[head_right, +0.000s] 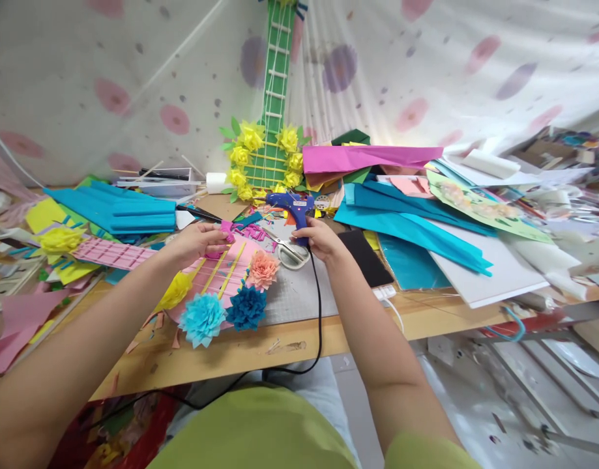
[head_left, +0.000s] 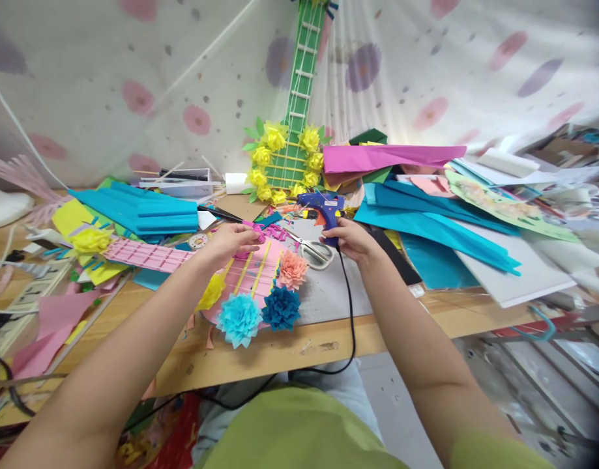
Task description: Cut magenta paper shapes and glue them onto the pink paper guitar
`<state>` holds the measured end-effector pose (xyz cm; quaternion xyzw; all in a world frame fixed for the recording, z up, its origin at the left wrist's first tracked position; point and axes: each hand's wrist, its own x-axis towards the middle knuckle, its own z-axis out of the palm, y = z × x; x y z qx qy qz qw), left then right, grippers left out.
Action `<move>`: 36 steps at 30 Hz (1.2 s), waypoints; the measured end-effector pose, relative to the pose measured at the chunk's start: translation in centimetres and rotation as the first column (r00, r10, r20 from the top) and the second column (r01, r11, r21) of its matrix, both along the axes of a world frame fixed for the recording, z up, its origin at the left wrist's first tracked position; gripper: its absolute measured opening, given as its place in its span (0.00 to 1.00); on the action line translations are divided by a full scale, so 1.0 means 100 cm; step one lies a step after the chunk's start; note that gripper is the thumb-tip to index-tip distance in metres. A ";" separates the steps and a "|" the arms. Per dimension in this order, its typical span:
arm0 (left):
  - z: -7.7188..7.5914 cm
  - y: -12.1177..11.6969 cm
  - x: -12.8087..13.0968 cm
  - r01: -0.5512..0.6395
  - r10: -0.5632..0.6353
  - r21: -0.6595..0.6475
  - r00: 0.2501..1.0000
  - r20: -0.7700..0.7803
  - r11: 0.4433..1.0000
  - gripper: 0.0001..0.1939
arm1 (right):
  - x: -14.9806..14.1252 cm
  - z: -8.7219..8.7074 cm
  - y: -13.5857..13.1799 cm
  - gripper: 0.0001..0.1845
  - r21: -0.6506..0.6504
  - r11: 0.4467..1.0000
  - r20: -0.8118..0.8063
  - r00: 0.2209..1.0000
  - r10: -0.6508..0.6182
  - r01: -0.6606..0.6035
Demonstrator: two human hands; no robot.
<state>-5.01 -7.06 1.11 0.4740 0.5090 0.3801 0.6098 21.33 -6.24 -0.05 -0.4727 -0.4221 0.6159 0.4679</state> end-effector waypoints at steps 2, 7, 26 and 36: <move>0.000 0.002 -0.002 -0.006 0.006 0.001 0.999 -0.039 1.000 0.15 | 0.000 0.005 -0.005 0.20 0.094 0.993 0.035 0.997 0.067 -0.070; 0.001 0.009 -0.003 -0.001 0.000 -0.008 0.994 -0.107 1.000 0.16 | 0.000 0.021 -0.011 0.19 0.200 0.939 0.253 0.941 0.226 -0.279; 0.012 0.006 0.000 -0.044 0.044 0.008 0.957 -0.287 0.999 0.13 | -0.023 0.013 0.002 0.23 0.146 0.913 0.776 0.616 0.134 -0.382; 0.002 0.012 -0.003 -0.025 0.011 -0.047 0.961 -0.278 0.999 0.14 | -0.023 0.009 0.005 0.19 0.185 0.899 0.781 0.615 0.110 -0.396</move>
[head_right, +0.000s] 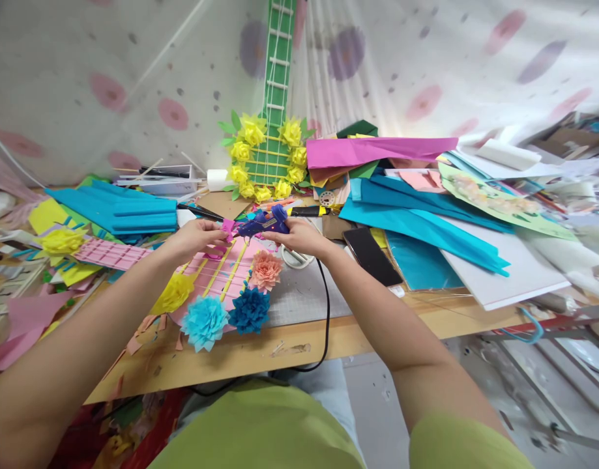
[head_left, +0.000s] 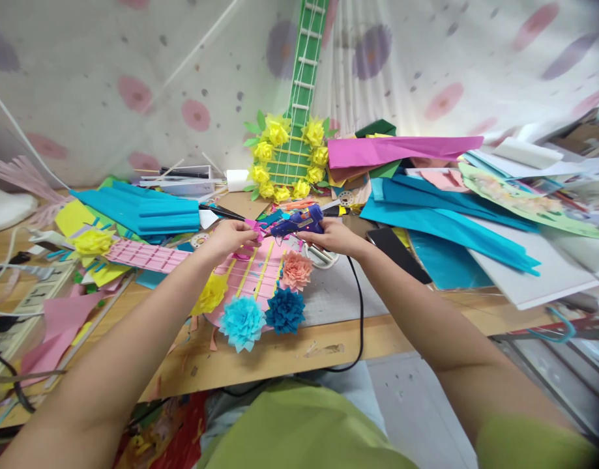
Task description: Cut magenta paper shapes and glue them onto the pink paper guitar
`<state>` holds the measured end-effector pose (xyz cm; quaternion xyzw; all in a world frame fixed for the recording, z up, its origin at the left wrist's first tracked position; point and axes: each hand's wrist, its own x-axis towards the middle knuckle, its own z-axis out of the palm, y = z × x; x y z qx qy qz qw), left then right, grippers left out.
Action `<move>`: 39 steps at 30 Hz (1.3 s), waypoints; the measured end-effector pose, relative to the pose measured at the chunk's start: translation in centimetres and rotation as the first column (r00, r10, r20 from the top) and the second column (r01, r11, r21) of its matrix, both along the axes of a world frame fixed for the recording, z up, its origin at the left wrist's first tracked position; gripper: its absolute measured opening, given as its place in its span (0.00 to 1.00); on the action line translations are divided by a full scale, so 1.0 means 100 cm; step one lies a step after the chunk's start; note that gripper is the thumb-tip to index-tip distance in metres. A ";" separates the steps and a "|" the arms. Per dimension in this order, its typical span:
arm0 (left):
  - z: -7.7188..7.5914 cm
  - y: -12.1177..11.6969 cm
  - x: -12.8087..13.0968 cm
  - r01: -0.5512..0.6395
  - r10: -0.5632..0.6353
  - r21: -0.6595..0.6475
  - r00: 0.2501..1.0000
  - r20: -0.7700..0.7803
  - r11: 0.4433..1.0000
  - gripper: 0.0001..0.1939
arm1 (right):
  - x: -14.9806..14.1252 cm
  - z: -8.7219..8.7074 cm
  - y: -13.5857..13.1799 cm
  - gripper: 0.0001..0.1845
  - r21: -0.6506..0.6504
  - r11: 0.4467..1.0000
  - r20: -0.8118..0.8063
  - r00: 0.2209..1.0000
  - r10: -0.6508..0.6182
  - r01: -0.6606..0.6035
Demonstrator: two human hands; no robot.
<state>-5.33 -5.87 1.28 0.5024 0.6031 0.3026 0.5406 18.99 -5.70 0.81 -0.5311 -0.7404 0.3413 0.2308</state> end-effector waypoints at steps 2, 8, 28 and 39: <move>0.000 0.000 0.000 0.000 0.000 -0.002 1.000 -0.008 1.000 0.15 | 0.000 0.000 0.000 0.19 0.003 1.000 0.008 1.000 -0.001 0.001; 0.001 0.000 0.000 0.015 -0.015 0.002 1.000 -0.019 1.000 0.14 | -0.003 0.001 0.001 0.19 -0.020 1.000 0.007 1.000 0.001 -0.001; 0.001 -0.002 -0.004 0.105 -0.106 -0.013 0.993 -0.044 0.994 0.16 | -0.007 0.009 0.004 0.21 0.030 0.999 0.018 0.999 -0.030 0.029; 0.003 -0.003 -0.007 0.178 -0.178 -0.017 0.984 0.001 0.984 0.17 | -0.008 0.017 0.005 0.21 -0.010 1.000 -0.048 0.999 -0.023 0.022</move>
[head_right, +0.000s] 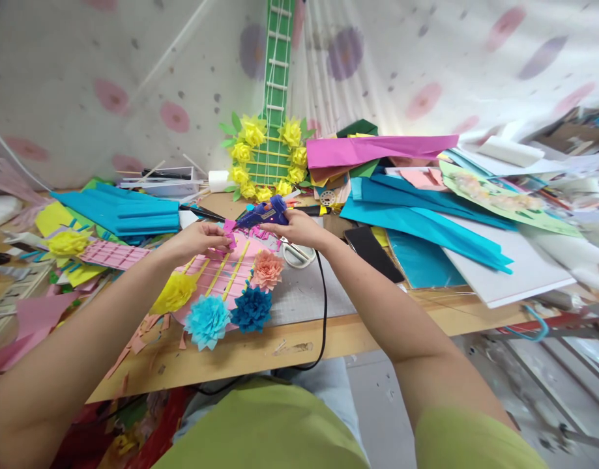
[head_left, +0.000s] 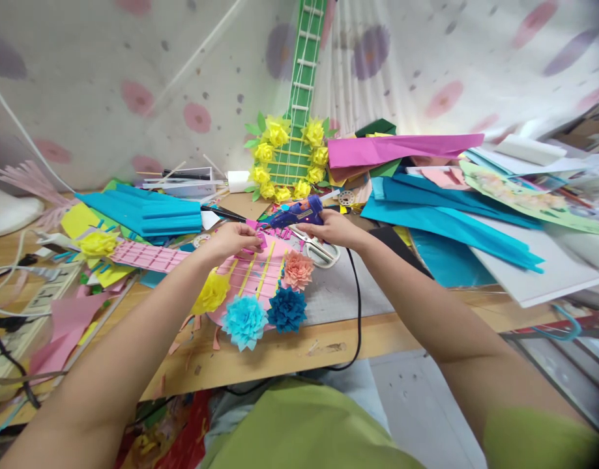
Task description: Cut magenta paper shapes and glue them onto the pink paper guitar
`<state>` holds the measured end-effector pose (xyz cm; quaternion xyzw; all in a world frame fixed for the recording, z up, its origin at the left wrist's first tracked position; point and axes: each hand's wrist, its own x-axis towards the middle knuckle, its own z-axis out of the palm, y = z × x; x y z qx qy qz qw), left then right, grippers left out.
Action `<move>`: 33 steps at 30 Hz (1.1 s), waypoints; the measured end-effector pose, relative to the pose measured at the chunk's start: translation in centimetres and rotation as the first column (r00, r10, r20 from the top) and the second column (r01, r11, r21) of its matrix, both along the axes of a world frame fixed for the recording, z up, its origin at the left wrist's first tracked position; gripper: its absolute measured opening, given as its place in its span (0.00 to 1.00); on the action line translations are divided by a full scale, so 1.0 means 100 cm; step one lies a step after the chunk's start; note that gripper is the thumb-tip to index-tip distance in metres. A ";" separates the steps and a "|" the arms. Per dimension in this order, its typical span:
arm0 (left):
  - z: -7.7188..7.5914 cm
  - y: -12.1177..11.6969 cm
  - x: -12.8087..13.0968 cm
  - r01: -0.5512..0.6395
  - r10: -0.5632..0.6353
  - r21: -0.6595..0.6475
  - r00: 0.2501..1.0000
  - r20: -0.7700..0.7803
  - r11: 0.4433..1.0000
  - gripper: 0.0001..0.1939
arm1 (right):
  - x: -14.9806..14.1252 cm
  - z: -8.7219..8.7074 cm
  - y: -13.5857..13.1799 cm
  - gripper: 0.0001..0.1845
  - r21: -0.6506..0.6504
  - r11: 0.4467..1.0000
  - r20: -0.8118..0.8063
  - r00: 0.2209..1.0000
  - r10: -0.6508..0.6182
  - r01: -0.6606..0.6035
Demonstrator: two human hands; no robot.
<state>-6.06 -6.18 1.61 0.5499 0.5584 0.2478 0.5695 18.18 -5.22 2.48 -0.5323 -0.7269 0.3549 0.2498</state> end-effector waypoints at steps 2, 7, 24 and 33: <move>0.000 0.000 -0.001 0.026 -0.026 0.018 1.000 0.015 0.999 0.18 | 0.003 0.000 0.000 0.21 -0.023 0.999 -0.066 0.997 0.036 -0.038; 0.001 -0.001 -0.004 -0.045 0.038 0.093 0.996 0.076 0.995 0.19 | 0.013 -0.001 -0.001 0.20 -0.058 0.982 -0.207 0.965 0.162 -0.177; 0.000 -0.002 -0.003 0.006 -0.015 0.120 0.997 0.074 0.993 0.18 | 0.006 0.005 -0.005 0.20 -0.074 0.991 -0.089 0.991 0.101 -0.108; 0.004 -0.005 -0.001 0.003 -0.010 0.096 0.998 0.069 0.995 0.16 | 0.003 0.003 -0.001 0.19 -0.063 0.993 -0.095 0.991 0.090 -0.096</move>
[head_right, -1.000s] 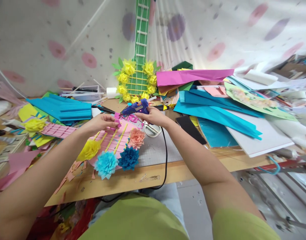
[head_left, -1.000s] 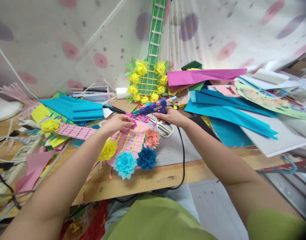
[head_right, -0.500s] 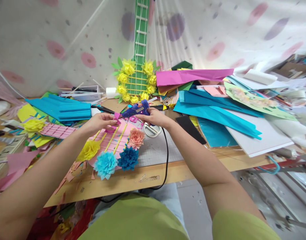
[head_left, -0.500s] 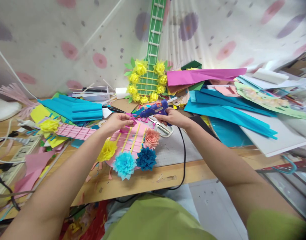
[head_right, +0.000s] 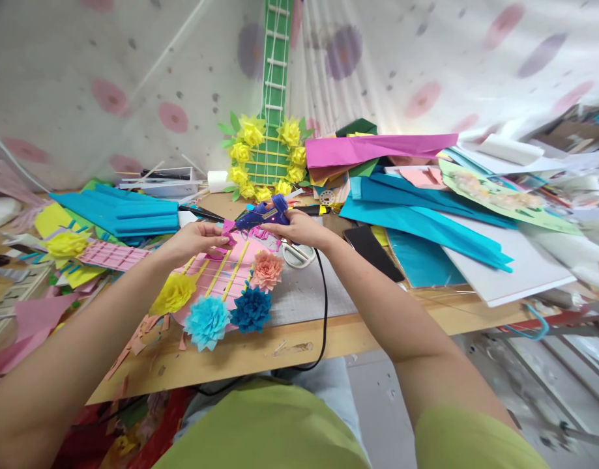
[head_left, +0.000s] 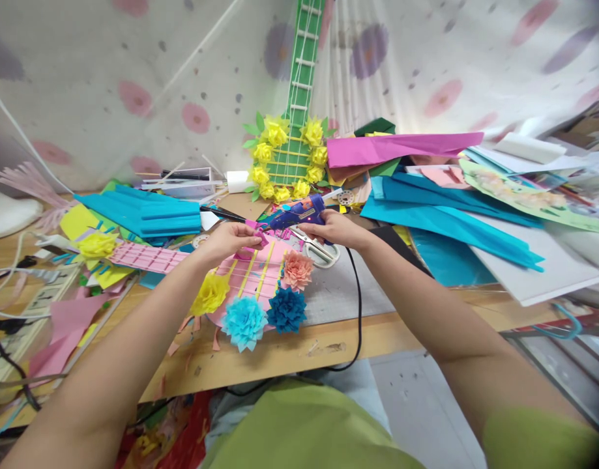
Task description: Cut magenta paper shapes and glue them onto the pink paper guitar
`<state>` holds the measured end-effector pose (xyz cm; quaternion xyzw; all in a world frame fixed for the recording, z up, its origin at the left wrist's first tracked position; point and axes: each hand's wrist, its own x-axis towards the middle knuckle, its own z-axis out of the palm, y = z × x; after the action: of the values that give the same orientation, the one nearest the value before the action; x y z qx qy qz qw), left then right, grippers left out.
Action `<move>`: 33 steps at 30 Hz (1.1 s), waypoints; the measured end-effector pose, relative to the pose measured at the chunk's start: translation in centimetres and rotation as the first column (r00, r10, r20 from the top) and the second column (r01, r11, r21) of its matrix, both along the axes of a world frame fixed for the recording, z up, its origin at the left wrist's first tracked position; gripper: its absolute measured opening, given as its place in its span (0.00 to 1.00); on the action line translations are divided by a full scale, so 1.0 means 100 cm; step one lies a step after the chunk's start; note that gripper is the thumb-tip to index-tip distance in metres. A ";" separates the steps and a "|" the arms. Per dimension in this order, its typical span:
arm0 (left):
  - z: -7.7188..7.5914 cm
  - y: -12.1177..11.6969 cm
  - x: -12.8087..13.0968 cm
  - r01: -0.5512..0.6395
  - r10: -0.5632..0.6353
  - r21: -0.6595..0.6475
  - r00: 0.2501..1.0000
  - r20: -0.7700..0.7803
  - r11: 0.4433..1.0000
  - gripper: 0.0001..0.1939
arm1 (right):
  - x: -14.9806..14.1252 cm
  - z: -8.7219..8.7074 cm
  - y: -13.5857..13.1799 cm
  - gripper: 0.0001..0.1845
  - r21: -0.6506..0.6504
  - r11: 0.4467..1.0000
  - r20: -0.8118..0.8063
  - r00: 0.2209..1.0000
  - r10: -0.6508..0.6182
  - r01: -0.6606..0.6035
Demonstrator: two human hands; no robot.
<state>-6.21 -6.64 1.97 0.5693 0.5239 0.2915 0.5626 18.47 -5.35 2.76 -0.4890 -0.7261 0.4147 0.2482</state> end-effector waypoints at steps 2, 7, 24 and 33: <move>0.000 0.000 0.000 0.000 0.000 0.003 1.000 -0.001 1.000 0.17 | 0.000 0.000 0.000 0.19 0.002 1.000 0.005 1.000 -0.001 0.001; 0.000 0.001 -0.001 -0.002 0.002 0.007 1.000 -0.009 1.000 0.17 | 0.003 0.000 0.001 0.19 0.021 1.000 0.020 1.000 -0.008 0.007; -0.002 0.003 -0.004 -0.014 0.014 0.015 1.000 -0.003 1.000 0.19 | 0.005 0.012 -0.009 0.20 0.007 0.998 0.161 0.985 -0.064 0.064; -0.002 0.004 -0.005 -0.017 0.017 0.014 1.000 0.021 1.000 0.18 | 0.006 0.015 -0.011 0.20 -0.011 0.999 0.203 0.978 -0.049 0.053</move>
<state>-6.66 -6.26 1.82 0.5655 0.5207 0.3059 0.5617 19.09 -6.42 4.29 -0.5492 -0.7315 0.3622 0.1795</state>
